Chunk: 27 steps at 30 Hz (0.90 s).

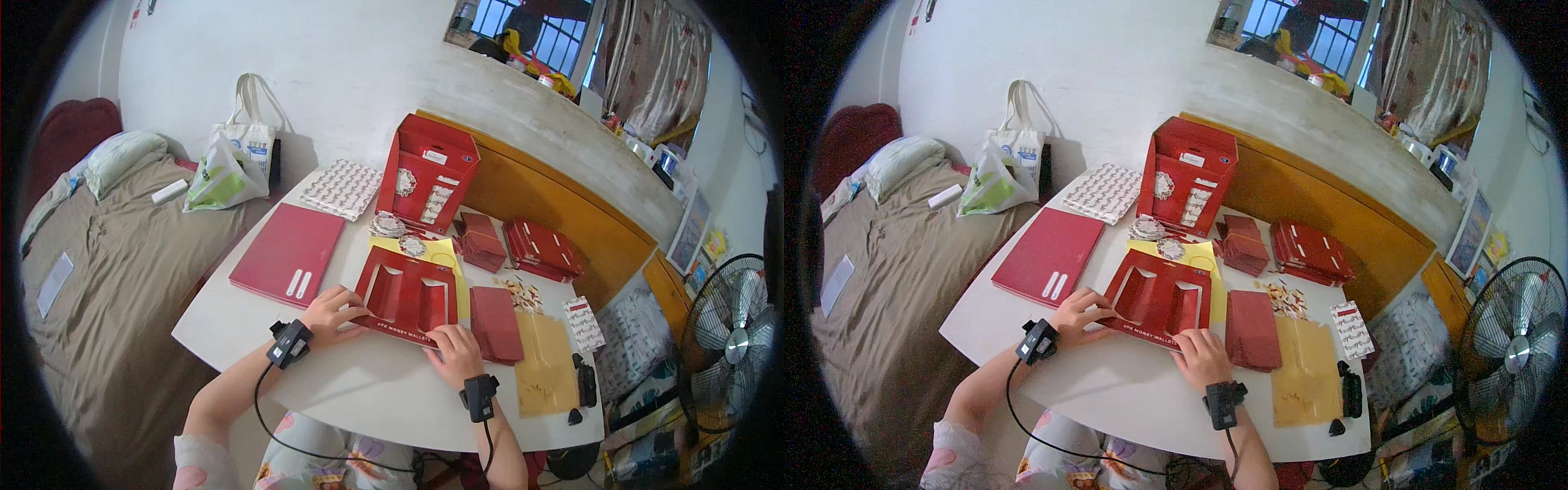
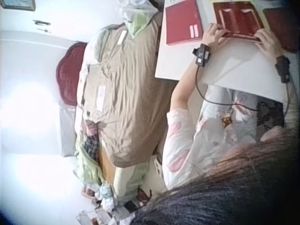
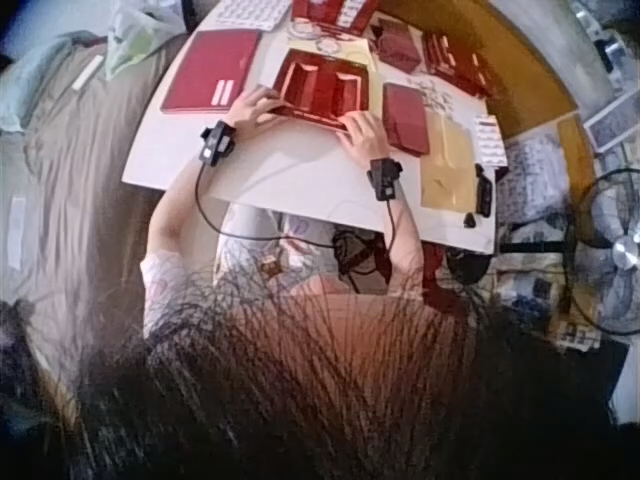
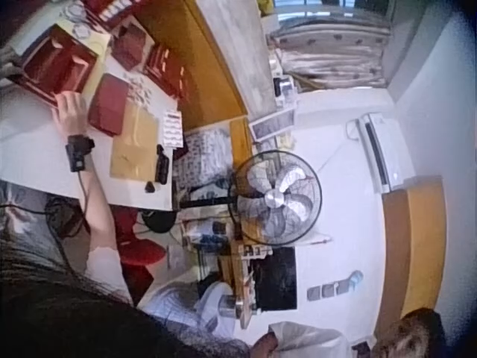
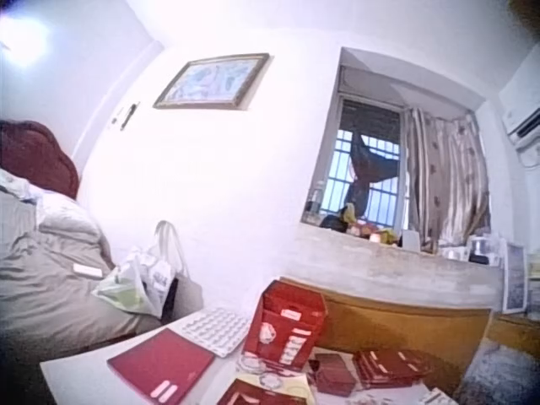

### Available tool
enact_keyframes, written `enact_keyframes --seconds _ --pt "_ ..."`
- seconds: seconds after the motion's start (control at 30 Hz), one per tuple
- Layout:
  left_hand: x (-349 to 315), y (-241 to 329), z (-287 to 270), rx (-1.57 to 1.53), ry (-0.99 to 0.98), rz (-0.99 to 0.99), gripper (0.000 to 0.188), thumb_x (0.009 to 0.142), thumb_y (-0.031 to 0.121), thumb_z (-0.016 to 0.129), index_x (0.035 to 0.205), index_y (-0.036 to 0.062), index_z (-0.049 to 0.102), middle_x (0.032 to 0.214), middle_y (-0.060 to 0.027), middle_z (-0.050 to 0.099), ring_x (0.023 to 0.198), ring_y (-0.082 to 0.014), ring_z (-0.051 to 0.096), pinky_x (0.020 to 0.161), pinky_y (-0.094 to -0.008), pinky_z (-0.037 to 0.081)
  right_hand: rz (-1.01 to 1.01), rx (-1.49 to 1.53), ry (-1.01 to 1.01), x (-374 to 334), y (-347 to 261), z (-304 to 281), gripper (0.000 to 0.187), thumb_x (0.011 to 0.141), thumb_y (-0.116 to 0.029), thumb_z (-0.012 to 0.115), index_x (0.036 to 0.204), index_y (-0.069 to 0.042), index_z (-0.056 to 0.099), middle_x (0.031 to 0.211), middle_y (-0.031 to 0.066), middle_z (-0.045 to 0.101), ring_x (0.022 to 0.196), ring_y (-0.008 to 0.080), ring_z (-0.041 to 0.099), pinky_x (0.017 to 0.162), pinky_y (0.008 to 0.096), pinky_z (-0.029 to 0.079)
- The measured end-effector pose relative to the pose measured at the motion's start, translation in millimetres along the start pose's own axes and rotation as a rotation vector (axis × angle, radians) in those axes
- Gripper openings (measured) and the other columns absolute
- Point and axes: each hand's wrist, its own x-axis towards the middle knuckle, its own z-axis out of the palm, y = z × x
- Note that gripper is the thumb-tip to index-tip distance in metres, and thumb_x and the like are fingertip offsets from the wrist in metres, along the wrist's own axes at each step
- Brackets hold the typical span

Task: Assembling red paper folders/wallets and applying adhesive labels.

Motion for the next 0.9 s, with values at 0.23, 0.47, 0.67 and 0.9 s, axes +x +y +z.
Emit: enact_keyframes --seconds 0.23,0.47,0.67,0.9 --pt "3.5 5.8 -2.0 -0.008 -0.002 -0.002 0.034 0.068 0.015 0.079 0.099 0.0066 0.069 0.099 -0.0085 0.06 0.091 -0.025 0.058 0.075 -0.0372 0.051 -0.027 -0.03 0.059 2.8 -3.4 3.2 0.023 0.07 -0.006 0.072 0.09 -0.007 0.061 0.089 0.0045 0.058 0.082 0.0231 0.058 0.072 0.035 0.049" --pt "5.0 11.6 -2.5 -0.021 -0.004 -0.032 0.033 0.067 0.013 0.078 0.098 0.007 0.068 0.097 -0.0068 0.059 0.09 -0.0252 0.057 0.077 -0.0371 0.05 0.017 -0.049 0.028 -1.4 -3.9 9.2 0.024 0.072 -0.007 0.069 0.093 -0.007 0.057 0.092 0.0052 0.057 0.082 0.0211 0.062 0.068 0.0347 0.052" --pt "6.9 12.4 -2.2 -0.025 0.002 -0.037 0.036 0.068 0.012 0.077 0.102 0.007 0.066 0.099 -0.0076 0.058 0.093 -0.0263 0.056 0.078 -0.0378 0.049 0.063 0.001 -0.017 -3.4 -1.5 10.2 0.026 0.073 -0.008 0.069 0.096 -0.007 0.056 0.093 0.0059 0.057 0.082 0.0225 0.063 0.068 0.0351 0.053" --pt "8.7 14.7 -9.1 -0.035 -0.002 -0.076 0.043 0.068 0.011 0.076 0.109 0.0076 0.061 0.105 -0.0092 0.056 0.096 -0.0284 0.055 0.081 -0.0392 0.048 0.081 0.024 -0.043 -2.2 -2.1 9.8 0.027 0.073 -0.006 0.068 0.097 -0.007 0.056 0.095 0.0062 0.057 0.083 0.0232 0.063 0.068 0.0356 0.054"
